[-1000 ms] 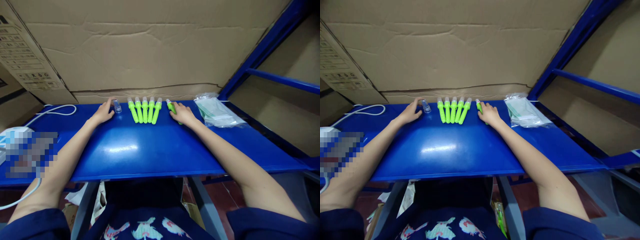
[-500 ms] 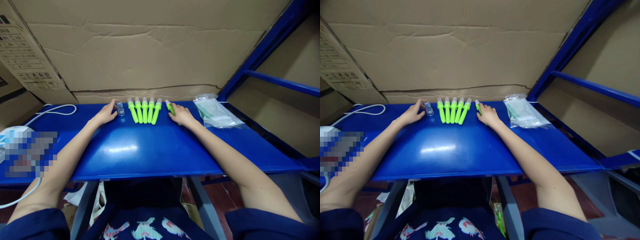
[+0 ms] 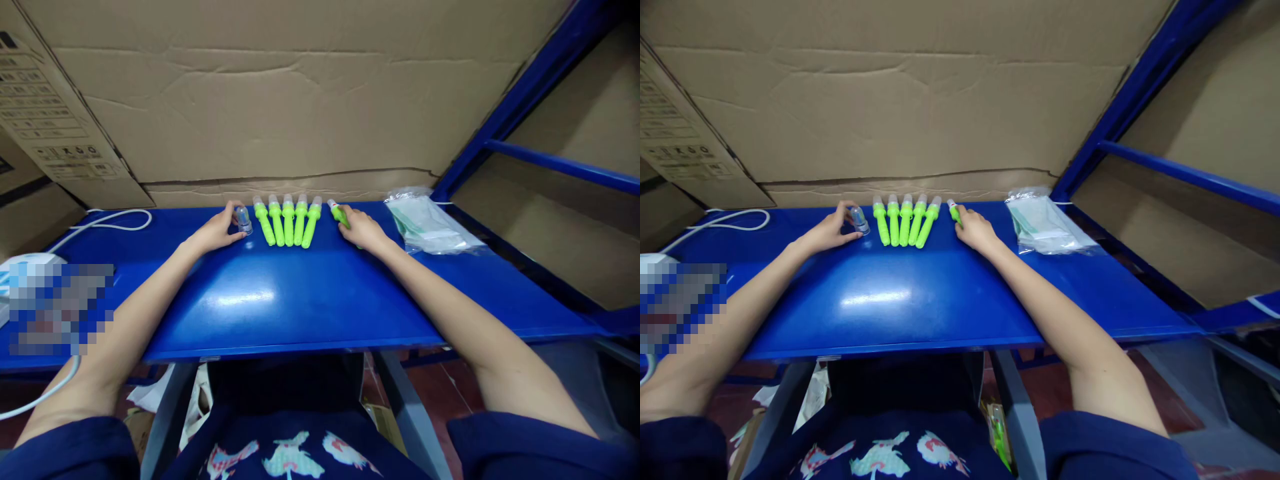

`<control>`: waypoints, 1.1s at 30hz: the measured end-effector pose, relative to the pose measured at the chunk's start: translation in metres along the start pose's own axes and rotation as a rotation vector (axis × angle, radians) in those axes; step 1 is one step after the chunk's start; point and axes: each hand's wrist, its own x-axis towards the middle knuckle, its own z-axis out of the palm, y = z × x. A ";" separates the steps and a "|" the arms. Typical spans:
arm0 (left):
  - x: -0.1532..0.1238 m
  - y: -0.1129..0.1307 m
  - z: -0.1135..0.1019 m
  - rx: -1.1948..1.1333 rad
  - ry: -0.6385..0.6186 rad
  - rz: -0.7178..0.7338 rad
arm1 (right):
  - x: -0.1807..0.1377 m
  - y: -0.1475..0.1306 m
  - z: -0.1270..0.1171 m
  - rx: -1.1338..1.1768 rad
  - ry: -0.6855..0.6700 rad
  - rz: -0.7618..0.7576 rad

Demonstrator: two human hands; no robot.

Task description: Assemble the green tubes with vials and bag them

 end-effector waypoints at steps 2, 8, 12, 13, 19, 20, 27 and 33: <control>0.001 -0.006 0.003 -0.018 -0.009 -0.006 | 0.000 0.001 -0.001 0.019 0.010 0.011; 0.002 -0.011 0.008 -0.004 -0.006 0.002 | 0.002 0.002 -0.001 0.017 0.039 0.037; 0.001 -0.007 0.007 0.007 0.001 -0.009 | 0.002 0.001 0.000 0.009 0.053 0.044; 0.001 -0.006 0.006 0.015 0.003 -0.012 | 0.001 0.001 0.000 0.012 0.054 0.046; -0.002 0.003 0.003 0.117 0.011 -0.028 | 0.001 0.001 -0.003 0.037 0.093 0.078; -0.002 0.004 0.003 0.136 0.012 -0.036 | 0.001 0.001 -0.003 0.045 0.113 0.088; -0.006 0.015 0.002 0.107 0.084 -0.094 | -0.002 -0.003 -0.001 0.158 0.319 0.011; 0.004 0.031 0.025 -0.614 0.325 -0.099 | -0.005 -0.015 0.012 0.200 0.425 -0.409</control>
